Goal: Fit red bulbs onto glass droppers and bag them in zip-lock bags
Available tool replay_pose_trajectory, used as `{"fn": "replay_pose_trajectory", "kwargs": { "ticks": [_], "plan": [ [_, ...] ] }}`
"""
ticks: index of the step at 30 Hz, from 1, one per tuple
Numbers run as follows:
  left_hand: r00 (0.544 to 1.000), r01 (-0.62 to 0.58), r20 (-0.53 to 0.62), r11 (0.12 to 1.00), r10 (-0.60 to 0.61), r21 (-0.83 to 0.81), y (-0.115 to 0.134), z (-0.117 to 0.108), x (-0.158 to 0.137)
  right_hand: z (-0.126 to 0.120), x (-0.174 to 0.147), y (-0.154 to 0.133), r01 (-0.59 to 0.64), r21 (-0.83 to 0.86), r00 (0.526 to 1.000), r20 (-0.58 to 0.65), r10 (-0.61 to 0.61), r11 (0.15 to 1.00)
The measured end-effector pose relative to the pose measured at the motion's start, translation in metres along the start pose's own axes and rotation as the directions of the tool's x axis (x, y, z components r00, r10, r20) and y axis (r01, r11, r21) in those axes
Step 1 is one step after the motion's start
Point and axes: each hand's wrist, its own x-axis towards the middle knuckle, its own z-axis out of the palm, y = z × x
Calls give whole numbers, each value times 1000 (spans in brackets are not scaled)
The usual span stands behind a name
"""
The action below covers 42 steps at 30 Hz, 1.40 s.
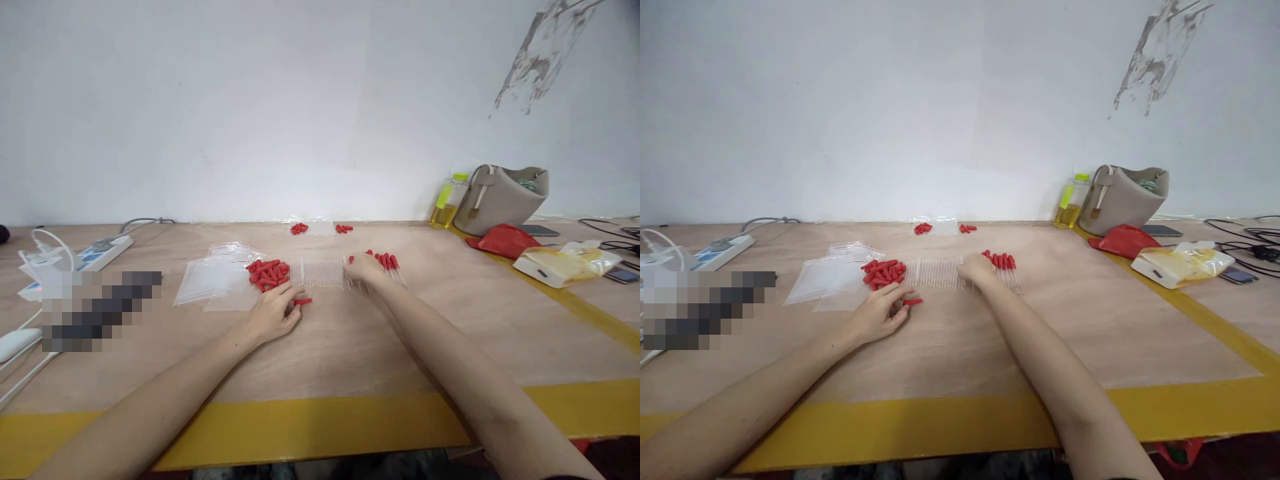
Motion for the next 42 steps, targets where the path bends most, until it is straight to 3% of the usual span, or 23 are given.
{"fn": "replay_pose_trajectory", "kwargs": {
  "ticks": [3, 5, 9, 12, 16, 21, 28, 33, 42],
  "plan": [
    [999, -18, 48, 999, 20, -38, 0, 4, -1, -8, -18, 9, 108, 18, 993, -59, -107, 994],
    [999, -8, 44, 999, 11, -51, -1, 6, 0, -9, -34, 17, 254, 44, 959, -141, -245, 966],
    [1000, 15, 6, 996, -15, -89, 2, 9, 4, 7, -61, 33, 592, 163, 797, -262, -544, 789],
    [998, 54, -22, 984, -58, -169, 10, 10, 5, 24, -73, 39, 690, 202, 714, -348, -607, 695],
    [994, 96, -12, 943, -105, -320, 20, 13, 4, 36, -82, 39, 759, 171, 637, -393, -663, 628],
    [997, 75, -1, 922, -82, -380, 19, 16, 5, 38, -87, 35, 799, 133, 588, -378, -716, 586],
    [995, 91, 11, 910, -94, -404, 17, 19, 6, 37, -89, 34, 796, 131, 595, -347, -725, 591],
    [989, 144, 85, 895, -119, -423, 20, 17, 4, 37, -84, 36, 799, 198, 601, -315, -735, 568],
    [977, 130, 206, 905, -48, -405, 20, 16, 1, 34, -74, 39, 866, -21, 465, -327, -822, 499]
  ]
}}
